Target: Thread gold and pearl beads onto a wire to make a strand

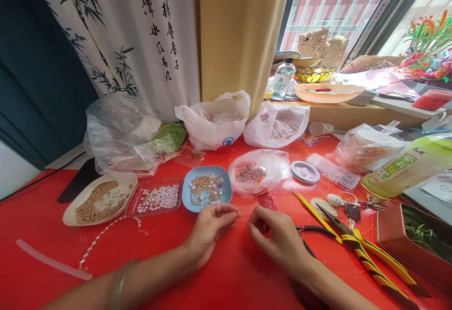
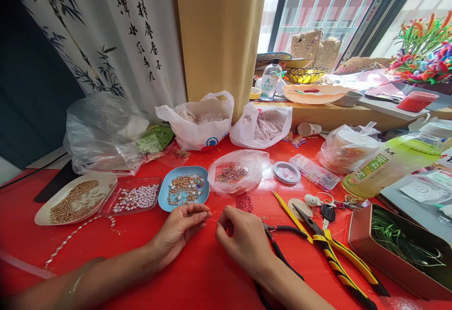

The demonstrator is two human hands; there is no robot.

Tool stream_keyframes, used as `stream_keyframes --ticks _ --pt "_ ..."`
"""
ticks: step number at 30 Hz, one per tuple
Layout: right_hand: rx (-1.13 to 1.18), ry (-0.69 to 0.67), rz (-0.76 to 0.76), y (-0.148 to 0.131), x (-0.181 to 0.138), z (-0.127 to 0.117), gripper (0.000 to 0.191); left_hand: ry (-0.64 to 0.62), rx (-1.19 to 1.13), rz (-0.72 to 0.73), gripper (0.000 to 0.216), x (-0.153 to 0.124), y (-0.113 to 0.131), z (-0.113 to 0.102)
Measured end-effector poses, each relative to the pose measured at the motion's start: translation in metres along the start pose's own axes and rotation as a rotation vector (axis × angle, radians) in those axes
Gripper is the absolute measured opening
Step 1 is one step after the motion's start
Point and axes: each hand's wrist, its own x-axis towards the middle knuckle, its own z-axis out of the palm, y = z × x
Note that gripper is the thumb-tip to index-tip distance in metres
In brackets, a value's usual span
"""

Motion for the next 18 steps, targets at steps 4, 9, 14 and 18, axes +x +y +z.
stream_keyframes --ticks 4,9,14,18 --pt "-0.001 -0.082 0.019 0.0013 0.0014 0.0021 0.014 0.003 0.072 0.068 0.016 -0.0016 -0.0031 0.001" --pt "0.243 -0.209 0.103 -0.0024 0.0049 -0.0014 0.017 0.008 0.176 0.133 0.019 -0.0038 -0.0033 0.0037" --pt "0.485 -0.281 0.232 -0.0054 0.0062 -0.0069 0.018 0.025 0.294 0.258 0.013 -0.0063 -0.0005 0.0053" --pt "0.536 -0.313 0.273 -0.0031 0.0059 -0.0049 0.018 0.044 0.327 0.3 0.012 -0.0079 0.002 0.0064"
